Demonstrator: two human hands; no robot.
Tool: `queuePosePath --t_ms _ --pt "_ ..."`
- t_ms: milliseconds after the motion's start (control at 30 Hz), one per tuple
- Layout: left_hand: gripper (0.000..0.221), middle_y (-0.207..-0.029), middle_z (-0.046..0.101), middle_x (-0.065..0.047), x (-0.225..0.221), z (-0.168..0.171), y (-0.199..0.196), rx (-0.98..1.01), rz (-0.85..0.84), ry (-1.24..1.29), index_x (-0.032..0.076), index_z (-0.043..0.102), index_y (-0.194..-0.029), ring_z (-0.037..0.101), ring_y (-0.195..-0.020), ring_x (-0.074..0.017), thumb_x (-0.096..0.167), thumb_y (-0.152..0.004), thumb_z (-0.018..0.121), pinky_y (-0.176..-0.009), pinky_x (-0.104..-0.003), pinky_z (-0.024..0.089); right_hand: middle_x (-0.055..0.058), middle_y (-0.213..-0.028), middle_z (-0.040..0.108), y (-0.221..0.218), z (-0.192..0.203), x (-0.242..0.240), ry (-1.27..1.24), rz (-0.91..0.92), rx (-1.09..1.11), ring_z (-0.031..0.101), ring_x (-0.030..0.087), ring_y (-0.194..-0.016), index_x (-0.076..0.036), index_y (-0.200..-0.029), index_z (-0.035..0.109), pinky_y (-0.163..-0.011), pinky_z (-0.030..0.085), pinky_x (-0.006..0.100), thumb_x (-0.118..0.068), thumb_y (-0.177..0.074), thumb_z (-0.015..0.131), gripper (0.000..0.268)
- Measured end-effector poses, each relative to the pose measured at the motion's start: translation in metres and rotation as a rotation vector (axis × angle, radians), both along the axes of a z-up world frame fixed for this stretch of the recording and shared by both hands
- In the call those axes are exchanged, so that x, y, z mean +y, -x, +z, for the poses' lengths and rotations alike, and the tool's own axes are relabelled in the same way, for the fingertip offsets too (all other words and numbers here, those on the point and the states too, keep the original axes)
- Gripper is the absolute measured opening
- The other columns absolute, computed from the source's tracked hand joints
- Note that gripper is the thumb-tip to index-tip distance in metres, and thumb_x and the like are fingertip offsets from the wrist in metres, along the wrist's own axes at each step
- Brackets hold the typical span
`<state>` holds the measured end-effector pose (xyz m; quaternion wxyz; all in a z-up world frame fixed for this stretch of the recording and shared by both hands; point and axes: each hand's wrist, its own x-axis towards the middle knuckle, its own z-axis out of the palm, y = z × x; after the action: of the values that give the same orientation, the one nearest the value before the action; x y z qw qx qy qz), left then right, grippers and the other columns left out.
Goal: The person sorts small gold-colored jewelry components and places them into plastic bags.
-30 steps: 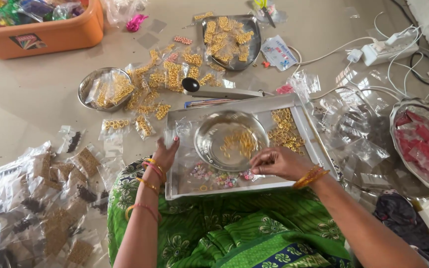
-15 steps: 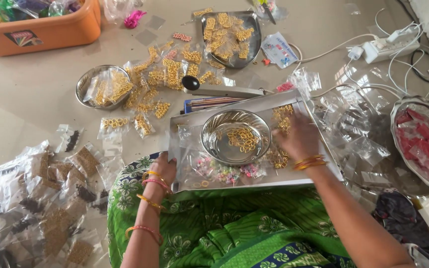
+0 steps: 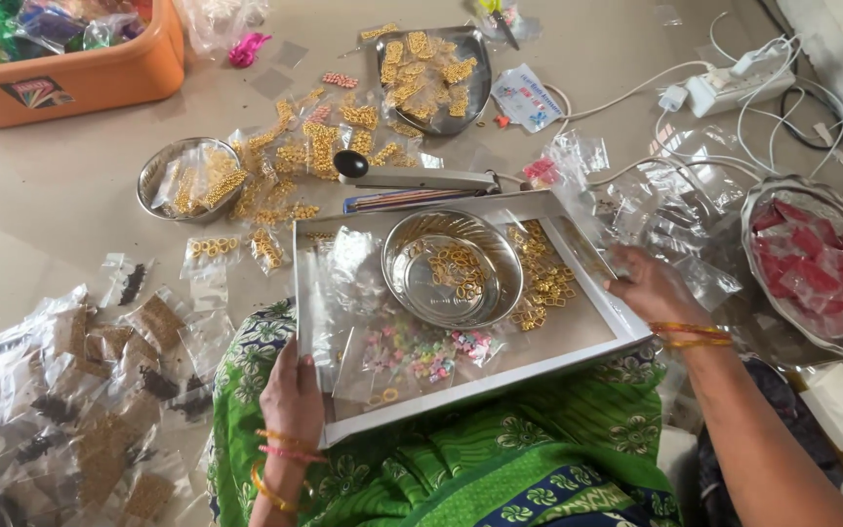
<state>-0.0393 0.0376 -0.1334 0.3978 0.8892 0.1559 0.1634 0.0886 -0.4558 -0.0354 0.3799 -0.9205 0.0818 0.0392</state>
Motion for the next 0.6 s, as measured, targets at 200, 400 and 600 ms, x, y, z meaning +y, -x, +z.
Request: queuePosePath --t_ms 200,400,600 --pt "0.043 -0.121 0.073 -0.016 0.024 0.015 0.049 0.163 0.157 0.146 0.016 0.060 -0.142 0.074 -0.102 -0.0259 0.025 -0.100 0.059 -0.089 -0.037 0.057 0.009 -0.144 0.064 0.071 0.018 0.003 -0.088 -0.112 0.236 0.070 0.027 -0.122 -0.022 -0.151 0.054 -0.107 0.052 0.040 -0.016 -0.090 0.067 0.063" --pt "0.046 -0.127 0.071 -0.016 0.030 0.043 0.091 0.080 0.105 0.203 0.010 0.056 -0.146 0.068 -0.115 -0.0222 0.022 -0.102 0.054 -0.097 -0.037 0.051 0.008 -0.137 0.069 0.107 0.003 0.011 -0.175 -0.020 0.103 0.066 0.019 -0.127 -0.020 -0.147 0.055 -0.102 0.054 0.032 -0.021 -0.089 0.070 0.060" --pt "0.047 -0.127 0.068 -0.016 0.017 0.018 0.102 0.052 0.195 0.162 0.012 0.054 -0.148 0.069 -0.112 -0.0241 0.025 -0.103 0.054 -0.093 -0.039 0.054 0.014 -0.122 0.076 0.075 0.059 0.064 0.189 0.034 0.112 0.077 0.026 -0.100 -0.024 -0.153 0.058 -0.088 0.060 0.036 -0.020 -0.095 0.071 0.060"
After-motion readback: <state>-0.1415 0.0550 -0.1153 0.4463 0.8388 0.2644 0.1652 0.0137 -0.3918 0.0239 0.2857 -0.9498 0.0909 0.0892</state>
